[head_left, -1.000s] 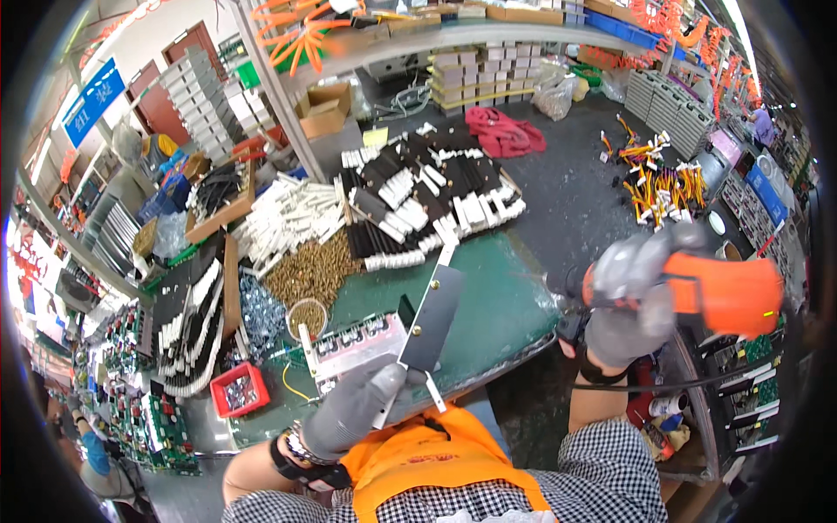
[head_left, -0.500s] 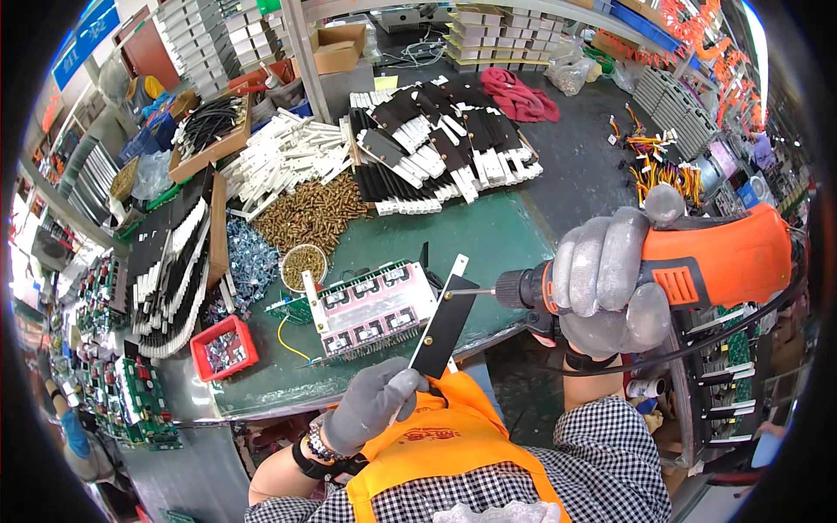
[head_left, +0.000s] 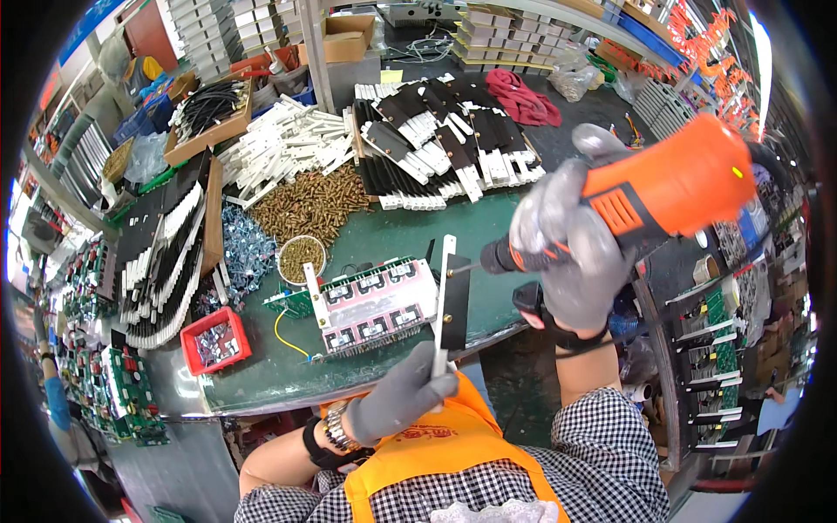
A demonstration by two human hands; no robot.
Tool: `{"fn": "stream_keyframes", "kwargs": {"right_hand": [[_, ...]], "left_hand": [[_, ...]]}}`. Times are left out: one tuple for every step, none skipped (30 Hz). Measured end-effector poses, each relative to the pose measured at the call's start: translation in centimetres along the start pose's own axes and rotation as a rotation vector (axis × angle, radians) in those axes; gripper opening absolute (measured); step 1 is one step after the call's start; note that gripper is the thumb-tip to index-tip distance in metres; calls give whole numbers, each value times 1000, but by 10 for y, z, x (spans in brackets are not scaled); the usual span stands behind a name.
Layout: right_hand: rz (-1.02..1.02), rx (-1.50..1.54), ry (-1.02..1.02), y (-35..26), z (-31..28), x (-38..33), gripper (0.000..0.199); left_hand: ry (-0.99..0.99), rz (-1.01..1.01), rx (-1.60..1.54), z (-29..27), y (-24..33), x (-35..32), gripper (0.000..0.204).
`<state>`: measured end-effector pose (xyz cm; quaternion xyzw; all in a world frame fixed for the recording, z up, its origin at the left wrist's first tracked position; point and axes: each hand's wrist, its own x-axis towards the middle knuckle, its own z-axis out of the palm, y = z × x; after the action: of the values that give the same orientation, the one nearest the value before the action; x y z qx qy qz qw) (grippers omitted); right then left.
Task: Assembling electronic circuit boards by using a power drill to attach metal plates and screws.
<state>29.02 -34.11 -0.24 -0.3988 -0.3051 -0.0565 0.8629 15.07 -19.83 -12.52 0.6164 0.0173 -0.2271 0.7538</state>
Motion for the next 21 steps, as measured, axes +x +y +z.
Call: {"fn": "stream_keyframes", "kwargs": {"right_hand": [[5, -188, -74, 0, -6, 6, 48], [7, -192, -82, 3, -12, 9, 48], [-17, -116, -96, 8, -23, 9, 47], [-34, -32, -117, 16, -31, 11, 46], [-41, -25, -143, 22, -39, 13, 47], [-32, -21, -153, 28, -43, 14, 47], [-46, -10, -147, 33, -45, 15, 47], [-60, 1, -141, 37, -47, 17, 47], [-51, 40, -143, 39, -48, 18, 49], [-43, 38, -148, 40, -48, 19, 49], [-40, 19, -171, 41, -47, 20, 50], [-39, -4, -193, 41, -48, 21, 50], [-38, 9, -211, 43, -48, 22, 49], [-32, 4, -213, 44, -49, 23, 49], [-19, 38, -216, 45, -50, 24, 49], [-8, 72, -218, 47, -50, 25, 49], [1, 73, -220, 47, -49, 27, 49], [30, 55, -242, 46, -47, 30, 49], [58, 37, -263, 44, -43, 33, 49], [63, 36, -262, 45, -38, 36, 49], [83, 0, -301, 50, -30, 37, 48]], "left_hand": [[-63, 66, -60, 5, -8, 9, 28], [-125, 133, -122, 10, -11, 14, 32], [-124, 86, -120, 13, -10, 21, 41], [-120, 91, -126, 16, -14, 27, 41], [-87, 88, -98, 17, -21, 33, 42], [-48, 84, -71, 20, -25, 37, 43], [8, 65, -92, 23, -28, 39, 48], [17, 68, -101, 27, -29, 41, 48], [54, 81, -121, 30, -29, 43, 50], [90, 93, -141, 33, -30, 45, 52], [93, 93, -150, 35, -32, 47, 52], [117, 103, -155, 37, -34, 51, 53], [141, 112, -160, 38, -36, 54, 54], [140, 111, -168, 38, -37, 55, 54], [125, 91, -205, 38, -34, 55, 54], [109, 72, -241, 37, -33, 56, 54], [114, 71, -248, 38, -35, 57, 54], [105, 70, -247, 39, -37, 59, 53], [95, 68, -244, 39, -38, 60, 53], [96, 67, -248, 39, -39, 60, 53], [87, 59, -279, 37, -34, 58, 52]]}}
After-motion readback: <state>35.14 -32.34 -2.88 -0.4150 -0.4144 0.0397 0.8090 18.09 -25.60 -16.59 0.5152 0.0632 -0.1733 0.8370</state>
